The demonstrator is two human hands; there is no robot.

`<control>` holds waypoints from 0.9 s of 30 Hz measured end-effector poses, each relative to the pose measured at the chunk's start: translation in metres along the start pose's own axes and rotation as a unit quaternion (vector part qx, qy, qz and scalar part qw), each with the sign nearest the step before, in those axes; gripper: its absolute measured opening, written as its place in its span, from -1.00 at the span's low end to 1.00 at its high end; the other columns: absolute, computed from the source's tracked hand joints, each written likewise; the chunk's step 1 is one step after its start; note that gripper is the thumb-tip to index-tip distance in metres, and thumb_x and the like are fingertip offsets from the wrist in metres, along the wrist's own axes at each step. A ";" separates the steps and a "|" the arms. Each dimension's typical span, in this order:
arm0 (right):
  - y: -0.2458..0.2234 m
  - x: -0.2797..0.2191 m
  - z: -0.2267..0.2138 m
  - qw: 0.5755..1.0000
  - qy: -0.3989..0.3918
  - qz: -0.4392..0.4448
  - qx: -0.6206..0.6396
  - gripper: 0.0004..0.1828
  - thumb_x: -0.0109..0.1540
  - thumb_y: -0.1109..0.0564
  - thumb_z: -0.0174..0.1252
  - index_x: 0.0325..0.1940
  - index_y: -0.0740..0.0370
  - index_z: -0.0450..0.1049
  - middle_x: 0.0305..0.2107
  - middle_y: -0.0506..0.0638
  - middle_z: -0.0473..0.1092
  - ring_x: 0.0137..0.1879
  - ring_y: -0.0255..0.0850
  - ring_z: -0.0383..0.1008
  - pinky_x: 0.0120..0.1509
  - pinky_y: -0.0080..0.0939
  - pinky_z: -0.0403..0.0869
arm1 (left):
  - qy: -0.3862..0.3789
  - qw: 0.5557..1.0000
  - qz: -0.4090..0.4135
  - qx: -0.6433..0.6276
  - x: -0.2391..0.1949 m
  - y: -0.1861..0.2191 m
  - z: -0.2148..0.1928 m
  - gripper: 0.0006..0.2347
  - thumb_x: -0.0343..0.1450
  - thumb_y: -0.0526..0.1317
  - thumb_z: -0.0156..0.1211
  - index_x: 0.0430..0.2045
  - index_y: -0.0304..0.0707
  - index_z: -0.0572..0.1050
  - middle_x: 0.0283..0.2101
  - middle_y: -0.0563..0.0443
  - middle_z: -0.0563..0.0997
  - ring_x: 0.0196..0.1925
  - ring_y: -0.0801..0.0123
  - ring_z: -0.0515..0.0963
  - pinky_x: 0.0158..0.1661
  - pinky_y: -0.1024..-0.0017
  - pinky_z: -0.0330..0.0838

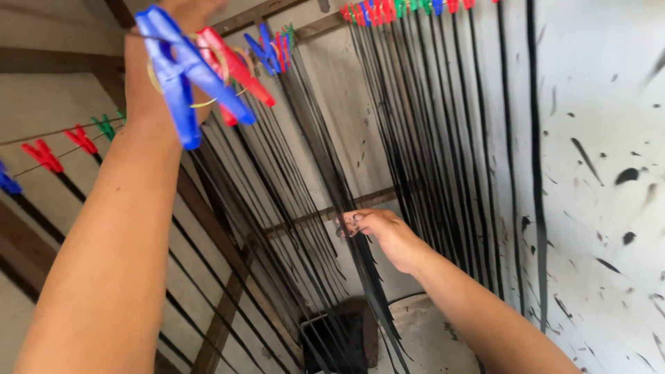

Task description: Applying edge dye to a long leather strip using a specialized applicator and hanging it on a line to dry.

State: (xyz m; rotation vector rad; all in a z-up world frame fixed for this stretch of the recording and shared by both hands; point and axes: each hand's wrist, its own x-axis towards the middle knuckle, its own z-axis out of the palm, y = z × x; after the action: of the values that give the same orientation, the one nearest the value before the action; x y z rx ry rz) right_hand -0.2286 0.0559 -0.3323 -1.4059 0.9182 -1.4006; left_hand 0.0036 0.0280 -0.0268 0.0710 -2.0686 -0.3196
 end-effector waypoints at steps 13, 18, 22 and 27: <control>0.008 0.008 -0.013 1.000 -0.020 -0.017 0.010 -0.45 0.19 0.06 -0.11 0.11 0.25 0.64 -0.04 0.02 0.60 0.06 -0.25 0.46 0.17 -0.31 0.25 | 0.052 0.926 0.117 0.356 -0.088 0.111 0.016 -0.80 0.66 -0.43 -0.08 0.08 -0.59 0.48 0.05 -0.24 0.58 0.08 0.15 0.53 0.10 0.26 0.40; 0.008 0.014 -0.020 0.999 -0.021 -0.006 0.029 -0.52 0.19 0.09 -0.08 0.02 0.31 0.64 -0.10 0.03 0.59 0.03 -0.25 0.46 0.14 -0.31 0.28 | 0.064 0.934 0.084 0.342 -0.091 0.132 0.039 -0.81 0.69 -0.37 -0.04 0.05 -0.59 0.49 0.19 -0.31 0.57 0.18 0.13 0.56 0.14 0.27 0.42; -0.010 0.003 -0.024 0.999 -0.009 -0.023 -0.048 -0.51 0.25 0.09 -0.10 0.14 0.20 0.59 -0.01 0.03 0.59 0.14 -0.19 0.53 0.25 -0.21 0.36 | 0.115 0.937 0.046 0.327 -0.096 0.142 0.060 -0.75 0.67 -0.26 -0.12 0.02 -0.47 0.51 -0.12 -0.06 0.54 -0.08 0.34 0.48 -0.02 0.39 0.36; -0.066 -0.015 -0.006 0.986 0.029 -0.165 -0.007 -0.65 0.31 0.08 0.06 0.11 0.26 0.55 0.04 0.07 0.54 0.16 -0.17 0.55 0.41 -0.17 0.46 | 0.187 0.920 0.047 0.341 -0.104 0.157 0.091 -0.77 0.66 -0.21 -0.08 -0.01 -0.42 0.49 -0.15 0.01 0.55 -0.14 0.42 0.47 -0.10 0.43 0.37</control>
State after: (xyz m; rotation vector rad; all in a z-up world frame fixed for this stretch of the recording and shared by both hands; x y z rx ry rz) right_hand -0.2425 0.0889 -0.2748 -1.5872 0.7543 -1.6897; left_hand -0.0103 0.2162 -0.1170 0.4188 -1.7044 0.4595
